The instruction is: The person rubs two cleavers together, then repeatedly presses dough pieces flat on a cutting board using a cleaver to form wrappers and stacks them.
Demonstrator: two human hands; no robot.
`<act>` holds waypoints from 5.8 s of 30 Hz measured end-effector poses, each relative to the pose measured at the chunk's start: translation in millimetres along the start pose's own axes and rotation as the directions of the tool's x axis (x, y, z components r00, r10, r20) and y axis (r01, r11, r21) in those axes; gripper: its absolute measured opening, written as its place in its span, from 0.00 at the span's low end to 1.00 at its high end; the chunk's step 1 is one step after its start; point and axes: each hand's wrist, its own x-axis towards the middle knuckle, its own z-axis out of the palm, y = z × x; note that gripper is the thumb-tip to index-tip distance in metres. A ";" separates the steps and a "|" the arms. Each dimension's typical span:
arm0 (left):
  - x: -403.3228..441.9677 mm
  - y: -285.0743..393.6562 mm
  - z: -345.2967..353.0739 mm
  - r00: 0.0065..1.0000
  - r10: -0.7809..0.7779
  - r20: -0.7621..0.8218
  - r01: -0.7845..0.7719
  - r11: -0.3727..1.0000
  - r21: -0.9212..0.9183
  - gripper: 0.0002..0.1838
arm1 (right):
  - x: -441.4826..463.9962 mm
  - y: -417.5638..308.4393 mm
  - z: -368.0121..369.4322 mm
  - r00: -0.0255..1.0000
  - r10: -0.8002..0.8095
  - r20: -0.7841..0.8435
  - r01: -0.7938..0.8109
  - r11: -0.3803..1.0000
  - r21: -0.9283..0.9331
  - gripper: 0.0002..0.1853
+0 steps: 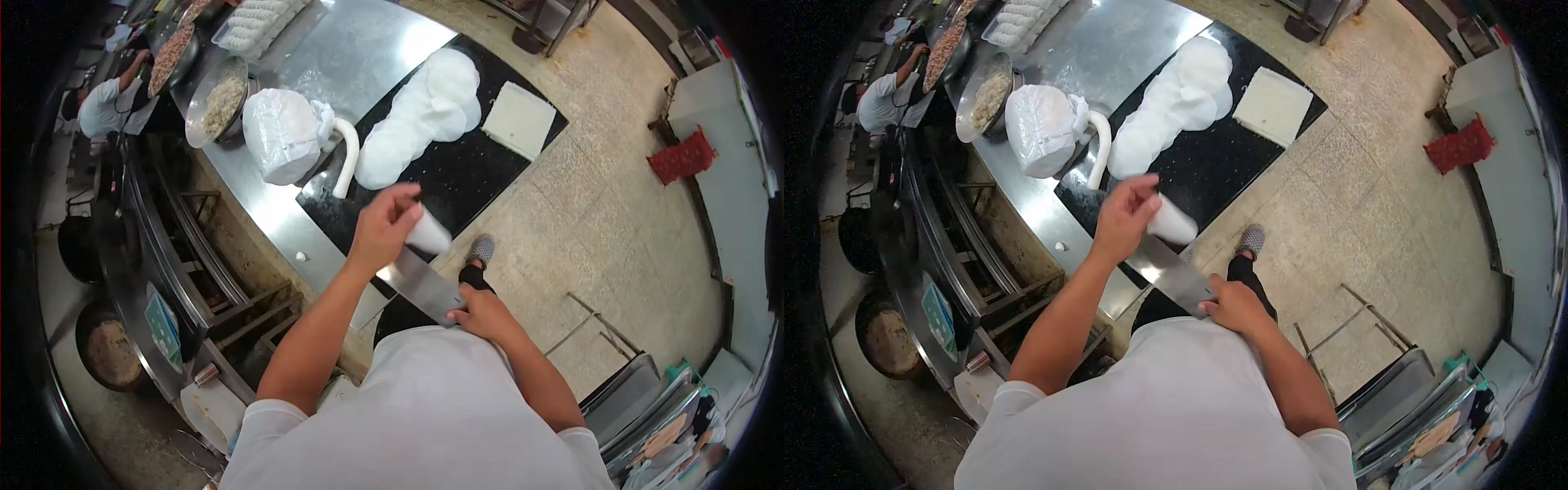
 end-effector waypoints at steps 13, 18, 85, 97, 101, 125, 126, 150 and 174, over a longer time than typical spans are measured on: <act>64.7 -20.1 -38.8 0.845 0.500 -0.188 -0.157 0.569 0.807 0.26 | 26.8 17.7 -152.0 0.732 -0.081 -0.677 0.470 0.779 0.415 0.11; 11.4 -64.8 -81.8 0.825 0.338 -0.453 0.140 0.654 0.744 0.21 | 102.3 28.9 -147.0 0.778 0.417 -0.471 0.210 0.534 0.819 0.09; -10.9 -61.0 4.2 0.293 0.109 0.950 -0.886 0.405 0.227 0.41 | 9.1 2.2 65.6 0.966 0.189 -0.175 -0.150 0.965 0.215 0.38; 64.1 -53.5 10.1 0.437 0.338 0.834 -0.894 0.268 0.360 0.39 | 53.4 -35.7 6.3 0.909 0.301 -0.289 -0.319 0.948 -0.016 0.32; 18.0 -64.3 15.5 0.324 0.194 0.926 -0.895 0.380 0.233 0.39 | 20.7 -12.9 56.8 0.927 0.279 -0.253 -0.259 0.960 0.109 0.33; 98.3 -42.0 37.7 0.492 0.371 0.787 -0.870 0.196 0.452 0.38 | 60.7 -44.8 -45.7 0.907 0.259 -0.332 -0.308 0.946 -0.105 0.37; 97.6 -42.6 37.4 0.509 0.382 0.771 -0.861 0.215 0.462 0.38 | 61.1 -43.2 -41.3 0.898 0.242 -0.368 -0.293 0.952 -0.089 0.37; 45.4 -20.5 -9.2 0.625 -0.293 0.724 -0.372 0.703 0.606 0.42 | -49.0 -47.9 108.3 0.788 0.432 -0.438 -0.445 0.892 0.081 0.26; 58.0 12.2 4.1 0.991 -0.010 -0.135 0.030 0.988 0.150 0.17 | -16.3 15.0 -50.0 0.995 0.055 -0.087 -0.057 0.998 -0.020 0.18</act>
